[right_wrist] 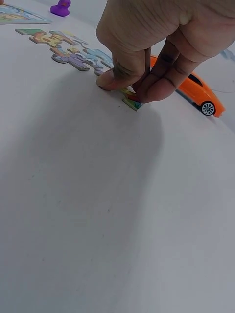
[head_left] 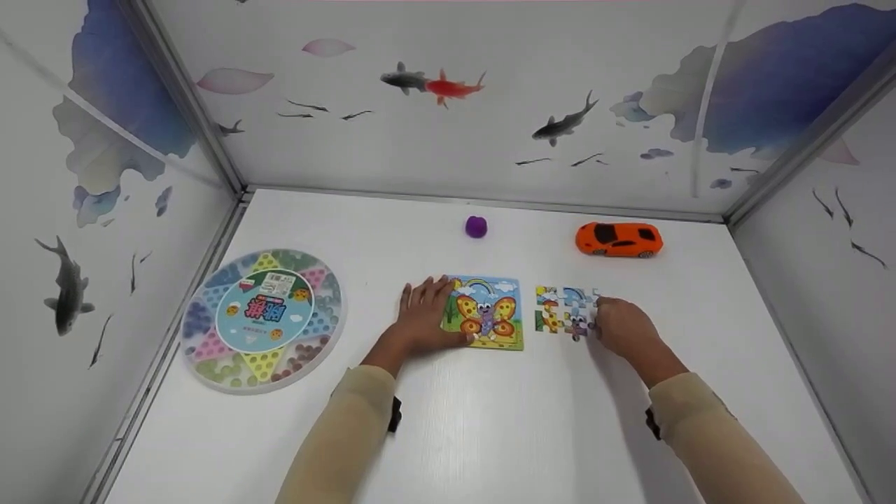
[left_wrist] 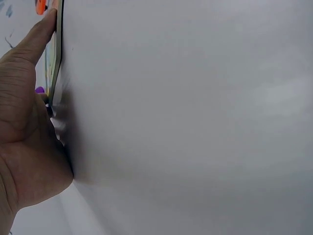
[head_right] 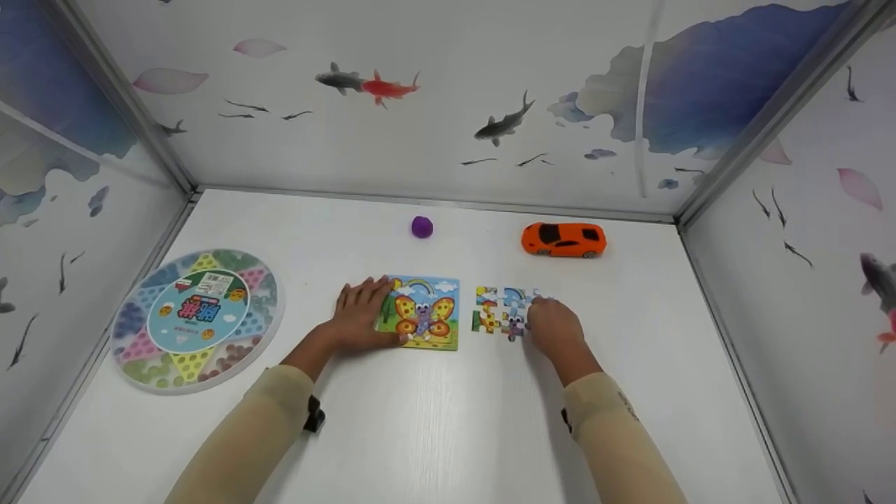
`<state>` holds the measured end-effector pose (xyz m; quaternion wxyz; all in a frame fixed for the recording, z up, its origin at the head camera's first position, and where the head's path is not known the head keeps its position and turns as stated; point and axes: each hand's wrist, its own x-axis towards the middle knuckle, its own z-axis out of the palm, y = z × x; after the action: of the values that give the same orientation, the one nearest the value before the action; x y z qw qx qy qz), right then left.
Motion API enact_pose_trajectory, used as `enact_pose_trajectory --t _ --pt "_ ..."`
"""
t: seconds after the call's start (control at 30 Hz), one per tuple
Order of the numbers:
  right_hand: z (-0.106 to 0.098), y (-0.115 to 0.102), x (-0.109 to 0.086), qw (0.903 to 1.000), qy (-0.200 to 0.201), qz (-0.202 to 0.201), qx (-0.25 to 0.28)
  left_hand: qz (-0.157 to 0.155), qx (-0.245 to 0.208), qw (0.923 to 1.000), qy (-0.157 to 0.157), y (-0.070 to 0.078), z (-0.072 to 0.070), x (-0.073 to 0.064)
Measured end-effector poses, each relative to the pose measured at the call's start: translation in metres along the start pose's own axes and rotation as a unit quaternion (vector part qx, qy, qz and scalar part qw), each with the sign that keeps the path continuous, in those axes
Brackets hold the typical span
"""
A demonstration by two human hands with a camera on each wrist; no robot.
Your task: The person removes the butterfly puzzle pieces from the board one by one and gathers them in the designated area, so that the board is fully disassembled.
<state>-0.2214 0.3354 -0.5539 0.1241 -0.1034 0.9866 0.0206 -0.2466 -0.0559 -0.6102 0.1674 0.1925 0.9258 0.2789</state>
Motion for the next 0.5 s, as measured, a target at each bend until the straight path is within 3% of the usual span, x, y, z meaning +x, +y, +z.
enact_pose_trajectory --t 0.33,0.5 --pt "0.0 -0.001 0.0005 0.9997 -0.016 0.006 0.019 -0.008 0.013 0.9999 -0.002 0.0015 0.0007 0.0003" --pt "0.0002 -0.0005 -0.0001 0.9999 0.0 -0.011 0.006 -0.001 0.018 0.9998 -0.002 0.0048 -0.0028 -0.003"
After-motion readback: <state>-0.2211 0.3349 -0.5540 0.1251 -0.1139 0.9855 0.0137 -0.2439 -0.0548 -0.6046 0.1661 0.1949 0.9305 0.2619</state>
